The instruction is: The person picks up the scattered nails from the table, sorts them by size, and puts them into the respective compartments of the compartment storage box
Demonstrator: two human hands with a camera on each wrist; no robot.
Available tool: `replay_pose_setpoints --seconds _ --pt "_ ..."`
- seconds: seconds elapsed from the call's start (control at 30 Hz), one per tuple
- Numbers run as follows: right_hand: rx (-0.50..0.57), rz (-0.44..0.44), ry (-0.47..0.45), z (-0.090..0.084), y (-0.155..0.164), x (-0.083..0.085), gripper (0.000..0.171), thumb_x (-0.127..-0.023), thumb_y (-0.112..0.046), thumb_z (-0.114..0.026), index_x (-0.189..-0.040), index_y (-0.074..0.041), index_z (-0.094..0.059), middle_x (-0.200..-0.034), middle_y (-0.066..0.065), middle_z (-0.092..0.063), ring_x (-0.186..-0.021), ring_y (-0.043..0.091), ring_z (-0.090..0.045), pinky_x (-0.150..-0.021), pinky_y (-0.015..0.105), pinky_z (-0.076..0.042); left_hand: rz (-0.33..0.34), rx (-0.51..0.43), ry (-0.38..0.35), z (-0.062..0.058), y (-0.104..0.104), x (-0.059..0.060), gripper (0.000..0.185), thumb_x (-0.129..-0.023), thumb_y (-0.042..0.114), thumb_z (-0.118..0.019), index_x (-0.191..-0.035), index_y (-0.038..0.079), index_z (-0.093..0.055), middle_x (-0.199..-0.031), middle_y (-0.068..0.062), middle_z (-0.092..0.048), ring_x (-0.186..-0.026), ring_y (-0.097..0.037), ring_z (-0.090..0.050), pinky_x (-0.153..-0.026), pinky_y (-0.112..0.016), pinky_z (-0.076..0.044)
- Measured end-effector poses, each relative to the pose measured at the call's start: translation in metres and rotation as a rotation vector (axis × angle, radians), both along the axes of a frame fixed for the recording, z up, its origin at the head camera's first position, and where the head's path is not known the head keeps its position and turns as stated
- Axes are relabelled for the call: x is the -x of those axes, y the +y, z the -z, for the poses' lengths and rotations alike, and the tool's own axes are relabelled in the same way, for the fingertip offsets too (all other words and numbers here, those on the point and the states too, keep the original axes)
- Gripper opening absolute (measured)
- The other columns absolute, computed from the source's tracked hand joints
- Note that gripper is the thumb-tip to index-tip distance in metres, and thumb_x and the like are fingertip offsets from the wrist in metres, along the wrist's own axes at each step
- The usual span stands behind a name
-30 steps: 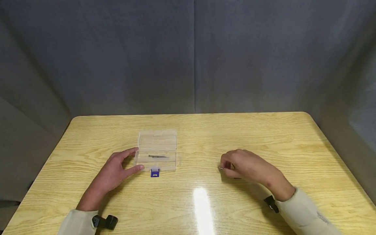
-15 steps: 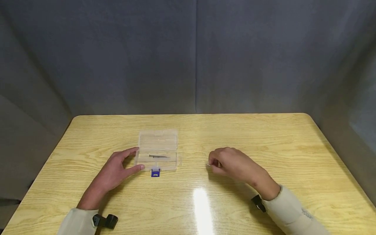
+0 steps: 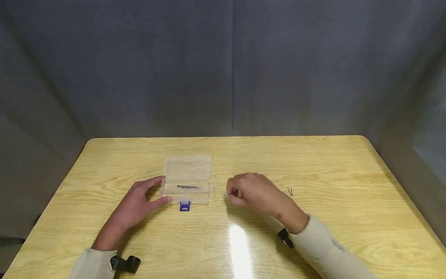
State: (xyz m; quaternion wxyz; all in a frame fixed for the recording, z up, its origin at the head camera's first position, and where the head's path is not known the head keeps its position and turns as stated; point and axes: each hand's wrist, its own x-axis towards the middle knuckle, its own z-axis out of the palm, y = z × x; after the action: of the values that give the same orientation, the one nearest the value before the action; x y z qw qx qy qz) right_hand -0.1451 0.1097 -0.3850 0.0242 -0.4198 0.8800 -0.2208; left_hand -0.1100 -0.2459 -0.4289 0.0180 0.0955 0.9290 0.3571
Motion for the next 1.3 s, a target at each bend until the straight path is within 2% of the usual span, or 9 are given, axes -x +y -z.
replay_pose_setpoints --seconds 0.4,0.8,1.07,1.3 --pt "-0.03 0.02 0.027 0.0 -0.028 0.002 0.008 -0.092 -0.011 -0.07 -0.092 -0.017 -0.074 -0.086 -0.012 -0.07 -0.073 0.002 -0.062 -0.059 0.024 -0.049 0.014 -0.018 0.01 0.003 0.0 0.002 0.071 -0.092 0.034 -0.081 -0.147 -0.002 -0.053 -0.134 -0.024 -0.063 -0.137 -0.047 -0.045 -0.112 -0.064 -0.031" --pt "-0.032 0.019 0.035 0.0 -0.044 0.007 0.009 -0.09 -0.011 -0.07 -0.088 -0.02 -0.073 -0.084 -0.015 -0.068 -0.065 0.003 -0.055 -0.057 0.026 -0.048 0.02 -0.024 0.01 0.002 0.001 0.002 0.07 -0.092 0.03 -0.081 -0.147 -0.003 -0.053 -0.134 -0.024 -0.063 -0.136 -0.046 -0.046 -0.112 -0.063 -0.032" --pt "-0.039 0.015 0.0 0.002 -0.054 0.009 0.011 -0.091 -0.009 -0.071 -0.087 -0.02 -0.072 -0.083 -0.014 -0.068 -0.066 0.003 -0.056 -0.057 0.025 -0.048 0.022 -0.026 0.007 0.003 0.002 0.002 0.07 -0.092 0.032 -0.081 -0.147 -0.003 -0.054 -0.136 -0.024 -0.062 -0.137 -0.046 -0.045 -0.112 -0.063 -0.032" --pt "-0.061 0.011 0.011 -0.001 -0.065 0.013 0.013 -0.092 -0.011 -0.07 -0.086 -0.021 -0.071 -0.082 -0.014 -0.065 -0.067 0.004 -0.055 -0.056 0.025 -0.047 0.011 -0.016 0.02 0.002 0.001 0.002 0.069 -0.091 0.028 -0.082 -0.146 -0.004 -0.054 -0.136 -0.024 -0.062 -0.137 -0.047 -0.045 -0.112 -0.063 -0.032"
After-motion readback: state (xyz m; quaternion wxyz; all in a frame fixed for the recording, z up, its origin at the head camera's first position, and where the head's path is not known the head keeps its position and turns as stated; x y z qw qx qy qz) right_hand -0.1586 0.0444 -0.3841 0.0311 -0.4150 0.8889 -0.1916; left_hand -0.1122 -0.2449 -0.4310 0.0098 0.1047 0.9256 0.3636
